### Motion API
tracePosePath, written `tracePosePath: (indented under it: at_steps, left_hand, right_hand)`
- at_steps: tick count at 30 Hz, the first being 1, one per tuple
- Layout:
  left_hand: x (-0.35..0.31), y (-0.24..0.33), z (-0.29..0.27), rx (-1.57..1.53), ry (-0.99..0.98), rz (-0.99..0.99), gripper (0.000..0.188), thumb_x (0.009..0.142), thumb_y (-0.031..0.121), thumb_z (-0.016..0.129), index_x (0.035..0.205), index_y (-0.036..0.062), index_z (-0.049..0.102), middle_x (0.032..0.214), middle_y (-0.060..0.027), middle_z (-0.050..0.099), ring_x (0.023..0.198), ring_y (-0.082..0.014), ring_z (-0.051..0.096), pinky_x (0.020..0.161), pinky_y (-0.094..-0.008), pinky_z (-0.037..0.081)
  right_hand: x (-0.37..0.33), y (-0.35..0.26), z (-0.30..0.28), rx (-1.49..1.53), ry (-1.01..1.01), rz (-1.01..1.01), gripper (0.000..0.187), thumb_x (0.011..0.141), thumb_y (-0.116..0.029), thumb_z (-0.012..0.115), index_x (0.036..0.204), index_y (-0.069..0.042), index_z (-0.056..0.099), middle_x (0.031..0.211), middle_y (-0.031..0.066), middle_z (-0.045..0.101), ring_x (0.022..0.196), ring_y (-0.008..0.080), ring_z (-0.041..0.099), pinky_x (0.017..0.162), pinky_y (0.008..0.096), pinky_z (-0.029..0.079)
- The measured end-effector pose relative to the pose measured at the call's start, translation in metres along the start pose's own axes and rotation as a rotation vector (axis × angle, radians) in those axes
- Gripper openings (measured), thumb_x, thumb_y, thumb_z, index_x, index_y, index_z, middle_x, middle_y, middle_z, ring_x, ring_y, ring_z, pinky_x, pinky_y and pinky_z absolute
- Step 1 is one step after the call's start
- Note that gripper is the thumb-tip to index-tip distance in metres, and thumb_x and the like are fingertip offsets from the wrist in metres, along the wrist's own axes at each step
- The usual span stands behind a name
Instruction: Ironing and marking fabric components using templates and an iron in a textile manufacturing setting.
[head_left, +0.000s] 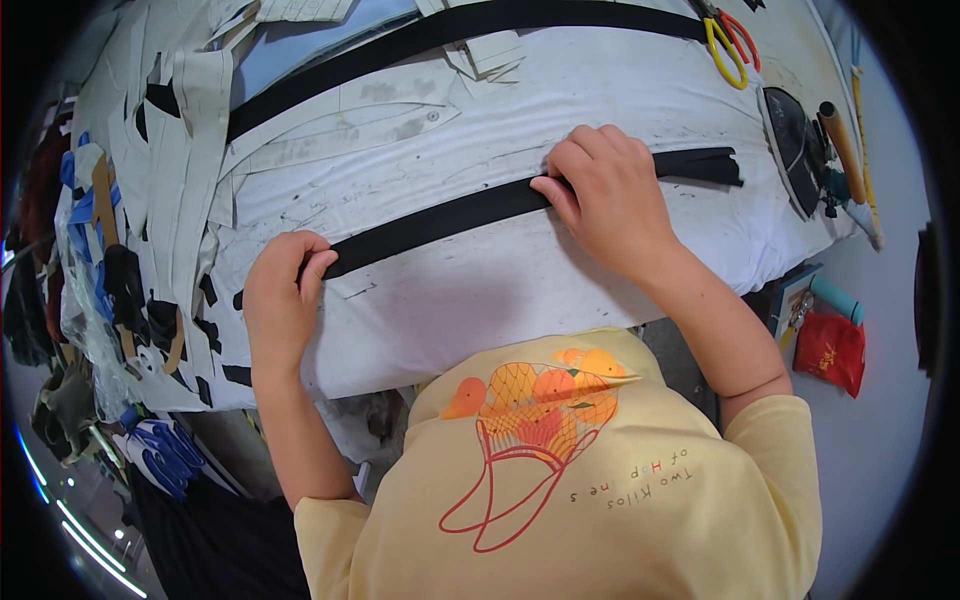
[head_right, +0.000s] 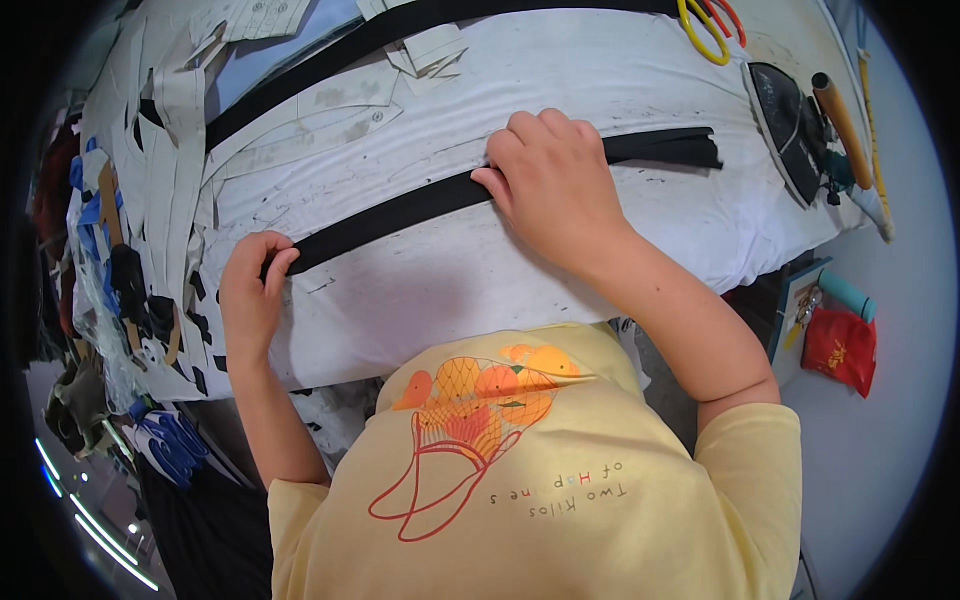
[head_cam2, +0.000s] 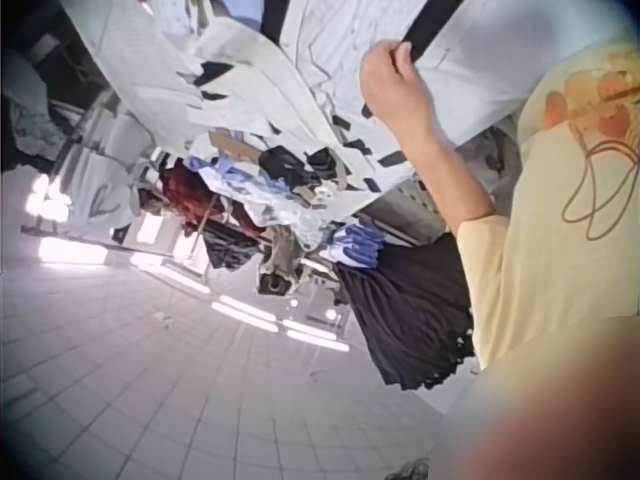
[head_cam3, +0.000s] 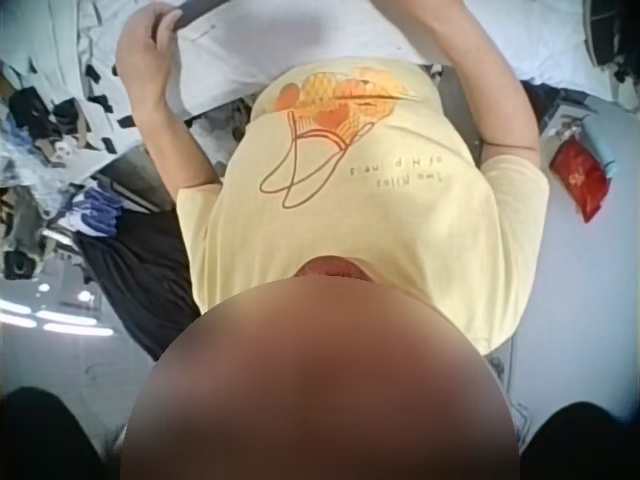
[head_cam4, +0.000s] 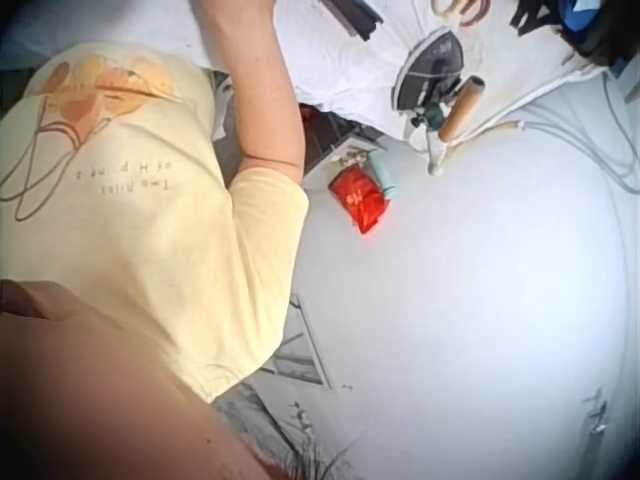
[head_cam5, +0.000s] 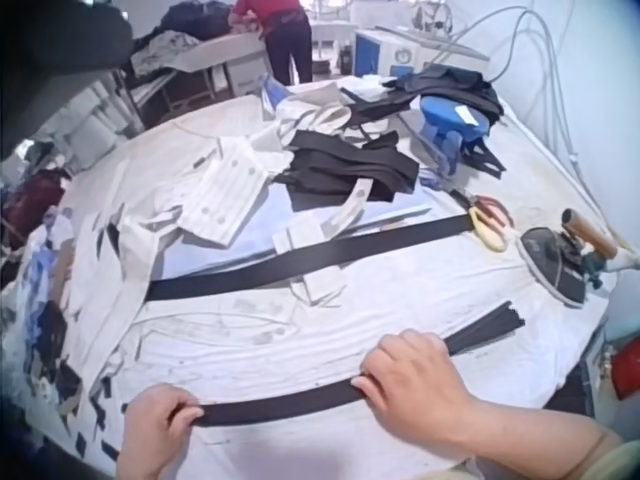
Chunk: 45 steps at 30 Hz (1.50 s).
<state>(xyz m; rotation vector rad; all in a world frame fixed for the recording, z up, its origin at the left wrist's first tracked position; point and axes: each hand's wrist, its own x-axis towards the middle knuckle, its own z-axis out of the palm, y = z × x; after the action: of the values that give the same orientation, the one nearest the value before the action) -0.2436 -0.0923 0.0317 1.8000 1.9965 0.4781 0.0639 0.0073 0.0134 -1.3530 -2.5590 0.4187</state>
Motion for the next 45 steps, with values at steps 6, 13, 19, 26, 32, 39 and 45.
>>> tracePosePath:
  at_steps: [6,13,19,26,32,39,45]
  left_hand:
    - [0.002,0.001,0.002,0.123,0.015,0.095,0.010,0.082,0.005,0.067,0.090,0.0028,0.062,0.086,-0.0091,0.062,0.080,-0.0248,0.060,0.072,-0.0329,0.047]
    - [0.008,0.081,0.065,-0.077,0.164,0.485,0.021,0.079,0.002,0.063,0.099,0.0036,0.066,0.104,-0.0086,0.064,0.096,-0.0267,0.061,0.083,-0.0359,0.047]
    - [0.021,0.106,0.104,-0.024,0.142,0.532,0.028,0.079,0.002,0.060,0.106,0.0041,0.066,0.106,-0.0069,0.063,0.096,-0.0246,0.061,0.083,-0.0342,0.049]
    - [0.026,0.114,0.109,0.137,0.183,0.576,0.037,0.073,0.005,0.068,0.110,0.0107,0.068,0.099,-0.0009,0.059,0.089,-0.0188,0.059,0.075,-0.0305,0.048]
    - [0.032,0.120,0.109,0.206,0.148,0.535,0.044,0.071,0.004,0.069,0.114,0.0177,0.070,0.095,0.0008,0.056,0.085,-0.0170,0.057,0.072,-0.0288,0.047]
    - [0.034,0.123,0.110,0.236,0.127,0.548,0.043,0.071,0.004,0.066,0.112,0.0153,0.069,0.098,-0.0007,0.055,0.087,-0.0170,0.057,0.069,-0.0310,0.048]
    - [0.047,0.148,0.126,0.134,0.138,0.746,0.038,0.080,0.013,0.058,0.116,0.0054,0.063,0.115,-0.0034,0.058,0.095,-0.0180,0.057,0.078,-0.0300,0.047]
  right_hand:
    - [0.001,0.002,0.000,0.002,0.007,-0.002,0.016,0.083,-0.024,0.067,0.080,-0.010,0.060,0.083,0.0037,0.054,0.086,0.0239,0.052,0.079,0.0380,0.039]
    - [0.001,0.001,0.001,0.009,0.009,-0.005,0.016,0.083,-0.024,0.067,0.080,-0.010,0.060,0.082,0.0037,0.054,0.085,0.0243,0.052,0.078,0.0388,0.039]
    - [-0.007,0.027,-0.017,0.019,0.046,0.013,0.017,0.083,-0.024,0.067,0.080,-0.010,0.059,0.082,0.0041,0.055,0.085,0.0256,0.052,0.082,0.0400,0.037]
    - [-0.028,0.082,-0.037,0.067,0.081,0.076,0.016,0.085,-0.023,0.066,0.080,-0.010,0.057,0.082,0.0025,0.054,0.085,0.0249,0.051,0.087,0.0396,0.034]
    - [-0.028,0.087,-0.032,0.050,0.107,0.074,0.016,0.083,-0.023,0.067,0.080,-0.011,0.057,0.082,0.0030,0.053,0.085,0.0258,0.051,0.086,0.0398,0.034]
    - [-0.028,0.086,-0.031,0.034,0.107,0.085,0.017,0.081,-0.022,0.069,0.079,-0.012,0.056,0.082,0.0030,0.053,0.085,0.0256,0.051,0.086,0.0405,0.035]
    - [-0.027,0.084,-0.029,0.011,0.131,0.072,0.017,0.080,-0.022,0.069,0.080,-0.011,0.056,0.083,0.0036,0.053,0.086,0.0262,0.051,0.087,0.0409,0.035]
